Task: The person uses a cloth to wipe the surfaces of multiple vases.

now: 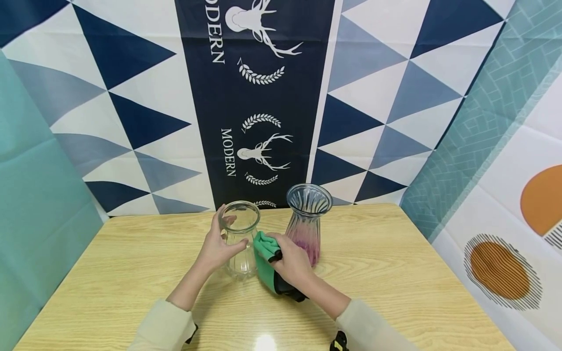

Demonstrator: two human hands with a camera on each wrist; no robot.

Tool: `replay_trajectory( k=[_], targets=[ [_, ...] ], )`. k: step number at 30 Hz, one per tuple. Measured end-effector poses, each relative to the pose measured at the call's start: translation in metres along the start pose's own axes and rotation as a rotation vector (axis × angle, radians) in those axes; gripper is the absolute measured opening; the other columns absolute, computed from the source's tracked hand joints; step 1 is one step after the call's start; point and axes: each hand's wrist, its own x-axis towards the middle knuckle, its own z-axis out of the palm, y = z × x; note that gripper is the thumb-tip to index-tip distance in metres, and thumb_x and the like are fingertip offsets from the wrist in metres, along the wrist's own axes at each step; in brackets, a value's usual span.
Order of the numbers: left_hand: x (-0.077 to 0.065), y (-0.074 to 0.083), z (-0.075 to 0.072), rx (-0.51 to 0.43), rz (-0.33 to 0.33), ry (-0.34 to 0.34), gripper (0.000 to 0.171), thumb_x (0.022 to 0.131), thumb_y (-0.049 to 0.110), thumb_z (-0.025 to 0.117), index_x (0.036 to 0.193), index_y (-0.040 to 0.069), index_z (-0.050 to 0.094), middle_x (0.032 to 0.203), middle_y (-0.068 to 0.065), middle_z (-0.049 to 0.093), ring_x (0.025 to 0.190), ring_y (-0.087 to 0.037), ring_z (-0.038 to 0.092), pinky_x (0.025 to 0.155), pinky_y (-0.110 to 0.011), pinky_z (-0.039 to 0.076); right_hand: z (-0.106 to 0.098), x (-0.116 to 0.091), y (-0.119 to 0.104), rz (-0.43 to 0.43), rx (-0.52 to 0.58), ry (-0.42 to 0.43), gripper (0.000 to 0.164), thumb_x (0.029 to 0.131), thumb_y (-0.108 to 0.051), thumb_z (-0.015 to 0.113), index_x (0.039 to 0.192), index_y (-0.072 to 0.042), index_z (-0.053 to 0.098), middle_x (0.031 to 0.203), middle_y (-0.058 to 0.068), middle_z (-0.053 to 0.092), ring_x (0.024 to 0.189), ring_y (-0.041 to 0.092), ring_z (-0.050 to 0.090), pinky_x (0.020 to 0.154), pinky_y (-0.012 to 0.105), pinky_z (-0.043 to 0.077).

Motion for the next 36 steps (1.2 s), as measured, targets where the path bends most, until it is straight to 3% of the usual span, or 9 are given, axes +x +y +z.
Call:
replay_trajectory(
  k=[7, 14, 21, 28, 36],
  targets=[
    [0.001, 0.001, 0.001, -0.003, 0.004, 0.004, 0.101, 0.075, 0.010, 0.073, 0.150, 0.019, 0.006, 0.138, -0.011, 0.046, 0.133, -0.033, 0.038, 0.105, -0.062, 0.032, -0.004, 0.010, -0.003, -0.034, 0.028, 0.073, 0.052, 0.077, -0.017, 0.075, 0.125, -0.018, 0.055, 0.117, 0.005, 0.064, 0.087, 0.021, 0.066, 0.068, 0.036, 0.055],
    [0.002, 0.000, 0.001, 0.005, 0.003, -0.005, 0.101, 0.074, 0.010, 0.072, 0.150, 0.020, 0.005, 0.139, -0.009, 0.046, 0.134, -0.030, 0.039, 0.104, -0.063, 0.032, -0.006, 0.013, -0.003, -0.042, 0.039, 0.083, 0.054, 0.075, -0.013, 0.076, 0.125, -0.019, 0.055, 0.118, 0.005, 0.064, 0.085, 0.021, 0.067, 0.066, 0.035, 0.055],
    [0.004, 0.000, 0.001, 0.011, 0.008, -0.019, 0.102, 0.075, 0.011, 0.072, 0.150, 0.020, 0.003, 0.140, -0.011, 0.045, 0.134, -0.031, 0.039, 0.104, -0.064, 0.032, -0.004, 0.010, -0.001, -0.002, 0.031, 0.018, 0.053, 0.077, -0.013, 0.074, 0.126, -0.020, 0.054, 0.121, 0.004, 0.063, 0.087, 0.021, 0.066, 0.067, 0.035, 0.055],
    [0.003, 0.004, 0.001, 0.012, -0.024, -0.024, 0.106, 0.075, 0.023, 0.077, 0.150, 0.020, 0.002, 0.143, -0.011, 0.042, 0.135, -0.030, 0.036, 0.104, -0.062, 0.033, -0.002, 0.003, 0.002, 0.027, -0.005, -0.077, 0.052, 0.077, -0.015, 0.073, 0.125, -0.018, 0.053, 0.117, 0.005, 0.064, 0.088, 0.021, 0.066, 0.067, 0.037, 0.055],
    [0.004, 0.003, 0.007, 0.039, -0.018, 0.056, 0.109, 0.070, 0.027, 0.082, 0.150, 0.015, 0.008, 0.141, -0.012, 0.036, 0.132, -0.027, 0.036, 0.108, -0.052, 0.034, -0.001, 0.000, 0.003, 0.053, -0.025, -0.146, 0.048, 0.079, -0.020, 0.073, 0.123, -0.016, 0.055, 0.112, 0.006, 0.066, 0.087, 0.021, 0.065, 0.068, 0.037, 0.054]
  ],
)
